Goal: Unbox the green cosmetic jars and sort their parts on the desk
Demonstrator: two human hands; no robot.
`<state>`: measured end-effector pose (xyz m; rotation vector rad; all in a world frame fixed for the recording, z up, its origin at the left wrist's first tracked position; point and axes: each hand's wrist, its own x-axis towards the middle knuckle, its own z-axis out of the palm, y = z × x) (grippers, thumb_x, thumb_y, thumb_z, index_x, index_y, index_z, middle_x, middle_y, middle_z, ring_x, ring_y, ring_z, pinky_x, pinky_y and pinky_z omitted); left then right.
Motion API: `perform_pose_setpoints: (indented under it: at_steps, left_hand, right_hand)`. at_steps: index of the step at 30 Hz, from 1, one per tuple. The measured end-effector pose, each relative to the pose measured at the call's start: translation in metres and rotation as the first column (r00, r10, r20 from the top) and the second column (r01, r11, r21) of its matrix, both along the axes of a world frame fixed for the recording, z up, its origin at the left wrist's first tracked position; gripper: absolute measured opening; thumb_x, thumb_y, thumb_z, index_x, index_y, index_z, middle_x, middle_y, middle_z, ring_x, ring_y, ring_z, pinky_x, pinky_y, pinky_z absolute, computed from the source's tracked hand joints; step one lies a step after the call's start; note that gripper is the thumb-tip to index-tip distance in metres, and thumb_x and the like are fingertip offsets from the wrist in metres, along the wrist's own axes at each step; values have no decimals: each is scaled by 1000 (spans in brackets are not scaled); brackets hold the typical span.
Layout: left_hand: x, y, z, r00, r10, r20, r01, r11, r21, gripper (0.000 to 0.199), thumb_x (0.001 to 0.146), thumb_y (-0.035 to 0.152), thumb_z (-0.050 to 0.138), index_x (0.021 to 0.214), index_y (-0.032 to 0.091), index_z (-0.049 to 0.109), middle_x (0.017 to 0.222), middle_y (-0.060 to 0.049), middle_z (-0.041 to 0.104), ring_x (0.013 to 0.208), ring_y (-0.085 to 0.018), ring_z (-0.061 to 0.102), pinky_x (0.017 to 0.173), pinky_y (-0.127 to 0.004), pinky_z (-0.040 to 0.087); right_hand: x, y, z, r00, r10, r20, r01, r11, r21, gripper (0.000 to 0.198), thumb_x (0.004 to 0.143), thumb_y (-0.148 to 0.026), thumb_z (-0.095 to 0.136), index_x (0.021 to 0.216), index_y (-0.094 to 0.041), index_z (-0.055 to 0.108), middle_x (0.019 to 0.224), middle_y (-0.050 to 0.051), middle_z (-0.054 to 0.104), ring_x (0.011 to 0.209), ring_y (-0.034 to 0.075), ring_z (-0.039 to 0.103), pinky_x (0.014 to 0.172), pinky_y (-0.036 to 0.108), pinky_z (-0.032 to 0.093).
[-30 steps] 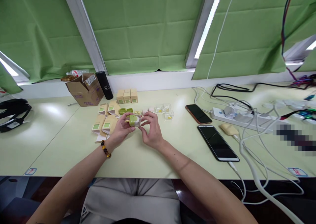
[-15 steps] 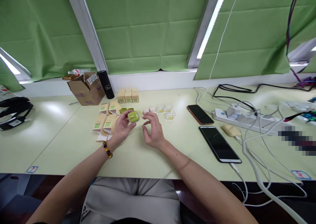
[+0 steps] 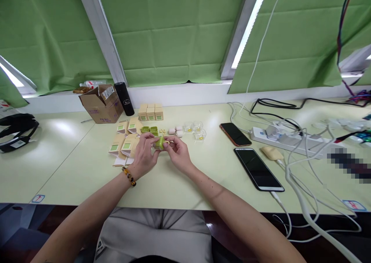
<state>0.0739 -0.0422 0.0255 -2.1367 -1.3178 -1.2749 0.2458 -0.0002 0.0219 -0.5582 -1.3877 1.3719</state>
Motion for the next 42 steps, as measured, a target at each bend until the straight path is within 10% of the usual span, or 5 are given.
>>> perform_pose_setpoints:
  at_steps: [16, 31, 42]
  left_hand:
    - [4, -1, 6, 943, -133, 304, 263, 857, -442, 49, 97, 33, 66, 144, 24, 53, 138, -14, 59, 125, -30, 59, 105, -49, 53]
    - [2, 4, 5, 870, -5, 492, 337, 736, -588, 48, 85, 33, 78, 128, 19, 64, 120, -12, 66, 106, -25, 66, 100, -45, 54]
    - [-1, 7, 0, 847, 43, 530, 355, 696, -624, 44, 79, 28, 77, 121, 20, 63, 117, -10, 69, 101, -24, 66, 98, -44, 55]
  right_hand:
    - [7, 15, -2, 997, -47, 58, 51, 996, -75, 45, 80, -63, 82, 86, -24, 59, 106, 6, 78, 82, 20, 73, 73, 40, 67]
    - [8, 26, -19, 976, -126, 176, 126, 992, 9, 45, 88, -69, 70, 91, -26, 53, 93, 2, 73, 79, 19, 68, 75, 39, 64]
    - [21, 44, -9, 994, -109, -20, 103, 977, -187, 50, 78, -65, 82, 89, -26, 52, 77, -4, 68, 73, 19, 74, 73, 42, 69]
